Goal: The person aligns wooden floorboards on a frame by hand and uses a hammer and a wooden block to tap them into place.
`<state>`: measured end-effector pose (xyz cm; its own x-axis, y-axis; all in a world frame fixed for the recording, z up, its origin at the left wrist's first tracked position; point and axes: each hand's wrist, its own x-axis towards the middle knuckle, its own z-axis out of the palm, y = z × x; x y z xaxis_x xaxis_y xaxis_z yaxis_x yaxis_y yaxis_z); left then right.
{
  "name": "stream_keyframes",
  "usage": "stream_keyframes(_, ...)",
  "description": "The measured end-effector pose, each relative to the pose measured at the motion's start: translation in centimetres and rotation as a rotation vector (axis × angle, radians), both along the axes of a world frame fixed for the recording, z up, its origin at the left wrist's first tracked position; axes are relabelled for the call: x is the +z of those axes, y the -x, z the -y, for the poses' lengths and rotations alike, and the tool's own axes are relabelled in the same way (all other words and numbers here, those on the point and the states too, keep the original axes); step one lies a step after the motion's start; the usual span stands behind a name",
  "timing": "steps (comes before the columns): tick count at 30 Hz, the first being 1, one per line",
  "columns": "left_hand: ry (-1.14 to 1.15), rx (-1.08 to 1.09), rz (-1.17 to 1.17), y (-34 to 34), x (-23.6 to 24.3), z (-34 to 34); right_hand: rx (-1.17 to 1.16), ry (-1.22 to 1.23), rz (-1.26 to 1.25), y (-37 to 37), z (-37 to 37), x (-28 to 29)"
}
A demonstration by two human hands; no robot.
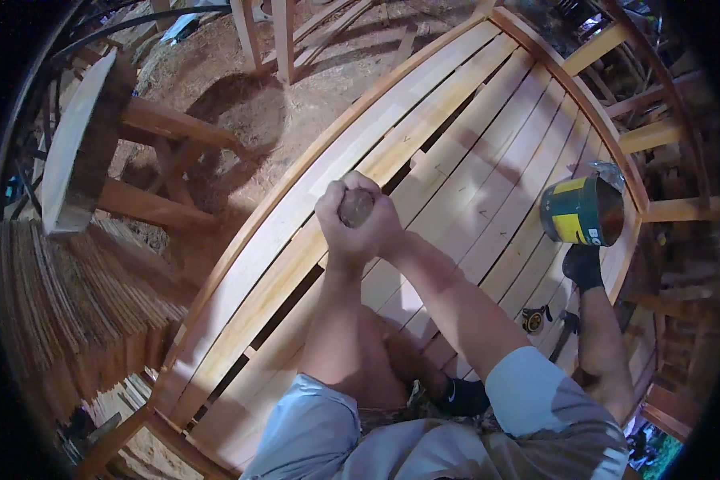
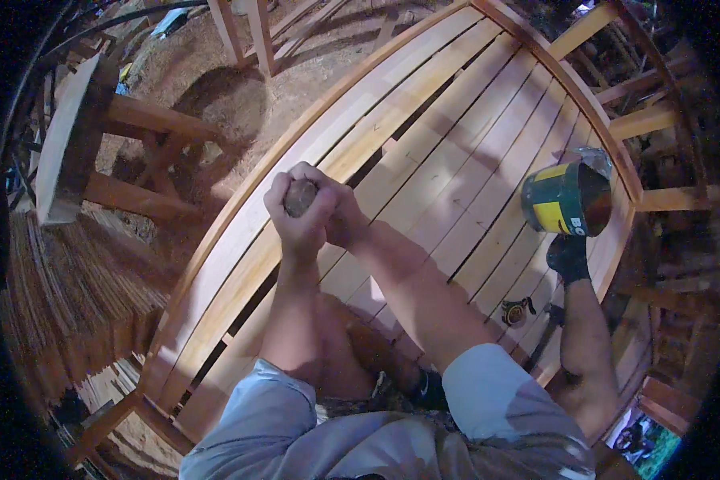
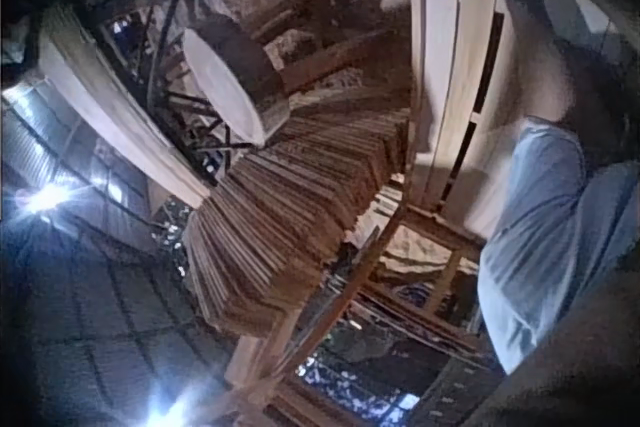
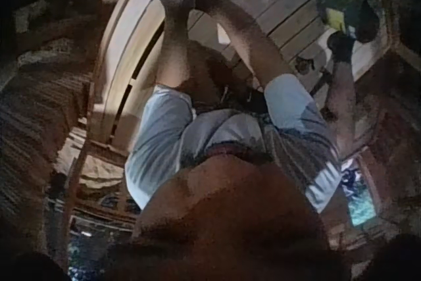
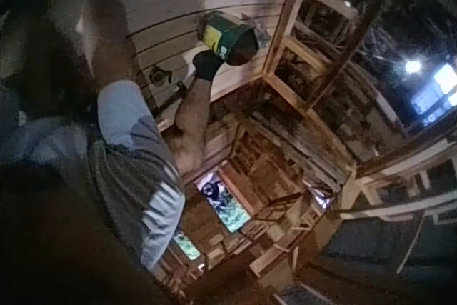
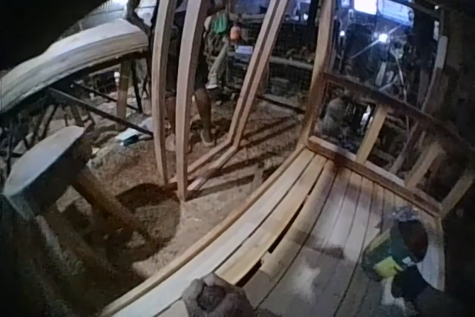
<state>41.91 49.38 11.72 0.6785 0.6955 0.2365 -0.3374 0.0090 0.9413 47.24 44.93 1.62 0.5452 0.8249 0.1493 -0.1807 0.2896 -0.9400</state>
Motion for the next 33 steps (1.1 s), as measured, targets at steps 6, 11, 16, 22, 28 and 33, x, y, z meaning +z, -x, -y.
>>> stream_keyframes(6, 0.243, 0.036, 0.086, -2.0, -0.3, -0.6, 0.151, 0.512, 1.035, -4.4, 5.1, 8.3)
stream_keyframes(11, 0.139, 0.097, 0.142, -2.0, -1.3, -2.2, 0.132, 0.797, 1.356, -10.5, 22.5, 12.6)
stream_keyframes(16, 0.189, 0.144, 0.108, -0.9, -1.0, -3.9, -0.361, 1.357, 1.092, -13.4, 42.1, 20.8)
stream_keyframes(22, 0.232, 0.086, 0.169, -4.7, -0.6, -0.2, -0.551, 1.622, 1.075, -24.3, 59.0, 1.8)
stream_keyframes(28, 0.047, 0.19, 0.016, 0.2, -0.5, -3.8, -0.363, 1.282, 1.13, -18.5, 42.7, -0.9)
stream_keyframes(33, 0.073, 0.138, 0.039, -2.9, -0.7, -0.6, -0.39, 1.339, 1.056, -20.5, 49.2, 3.4)
